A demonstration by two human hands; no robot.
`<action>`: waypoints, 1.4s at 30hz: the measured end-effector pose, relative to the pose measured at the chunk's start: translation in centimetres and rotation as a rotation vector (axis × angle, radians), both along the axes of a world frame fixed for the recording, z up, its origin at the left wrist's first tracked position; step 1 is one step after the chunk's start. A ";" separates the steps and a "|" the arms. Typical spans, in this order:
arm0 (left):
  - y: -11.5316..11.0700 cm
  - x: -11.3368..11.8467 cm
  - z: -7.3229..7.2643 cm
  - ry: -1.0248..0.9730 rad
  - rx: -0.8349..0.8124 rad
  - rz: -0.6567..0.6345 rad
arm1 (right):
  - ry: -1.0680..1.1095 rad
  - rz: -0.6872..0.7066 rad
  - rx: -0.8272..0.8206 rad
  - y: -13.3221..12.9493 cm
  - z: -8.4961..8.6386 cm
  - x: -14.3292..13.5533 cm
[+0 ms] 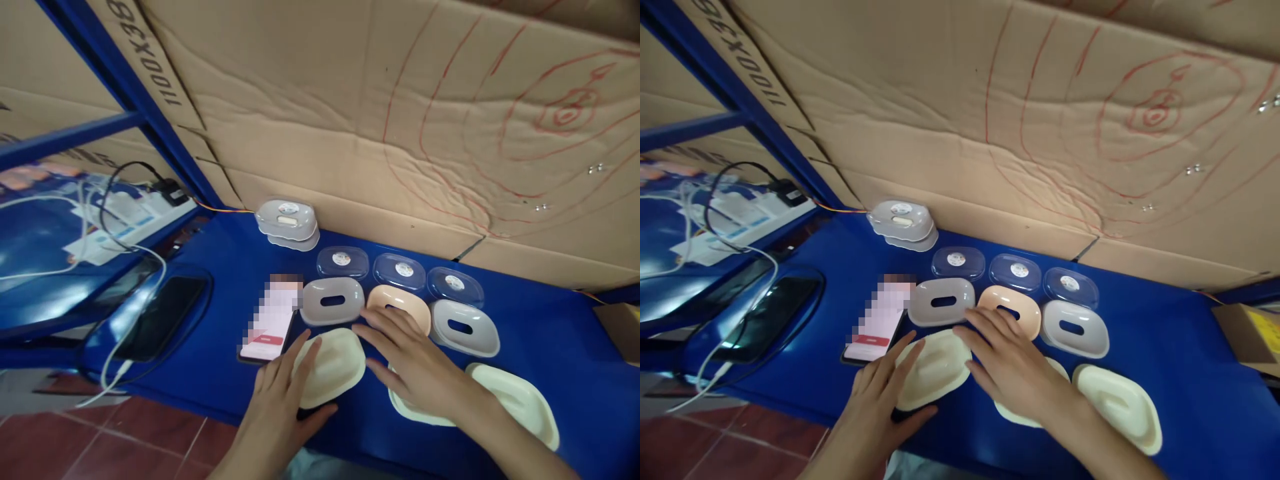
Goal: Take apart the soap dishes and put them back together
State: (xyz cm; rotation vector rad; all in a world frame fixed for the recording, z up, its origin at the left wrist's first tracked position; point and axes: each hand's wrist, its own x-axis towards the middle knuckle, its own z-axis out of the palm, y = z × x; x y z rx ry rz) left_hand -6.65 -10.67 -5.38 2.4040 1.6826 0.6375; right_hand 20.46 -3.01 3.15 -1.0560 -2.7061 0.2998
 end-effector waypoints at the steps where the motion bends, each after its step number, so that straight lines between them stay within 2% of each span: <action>1: 0.0 0.0 -0.1 -0.001 -0.003 0.017 | -0.012 0.002 0.007 1.3 -0.2 -0.8; 6: -0.7 0.4 -0.2 0.006 -0.011 0.098 | -0.111 -0.028 -0.060 6.8 -2.0 -3.5; 9: -1.4 0.4 -0.1 -0.013 -0.020 0.129 | -0.087 -0.024 -0.126 8.1 -2.7 -4.0; 11: -1.7 0.3 0.1 -0.033 -0.037 0.123 | -0.050 -0.035 -0.139 8.1 -2.6 -3.8; 14: -1.7 0.2 0.6 -0.065 -0.062 0.080 | 0.020 -0.057 -0.136 6.6 -1.7 -2.9; 17: -1.4 0.0 1.1 -0.162 -0.066 0.028 | 0.090 -0.050 -0.215 3.7 -0.5 -0.9; 21: -1.3 0.4 1.1 -0.533 -0.086 0.012 | 0.100 -0.032 -0.367 -0.5 0.3 2.0; 24: -1.3 1.3 0.6 -0.717 -0.164 -0.005 | 0.103 -0.052 -0.377 -2.5 0.3 3.2; 30: 0.3 3.0 0.3 -0.900 -0.317 -0.105 | 0.119 -0.046 -0.336 -3.2 -0.6 2.9; 34: 2.1 3.0 1.1 -0.965 -0.413 -0.173 | 0.168 -0.068 -0.355 -3.5 -1.3 2.3; 39: 3.9 2.4 2.6 -0.893 -0.384 -0.290 | 0.165 -0.090 -0.312 -3.7 -1.9 2.3; 41: 4.4 2.3 3.3 -0.969 -0.513 -0.308 | 0.145 -0.091 -0.251 -3.7 -2.1 2.4; 42: 4.6 2.4 3.5 -1.072 -0.600 -0.307 | 0.139 -0.093 -0.219 -3.7 -2.2 2.4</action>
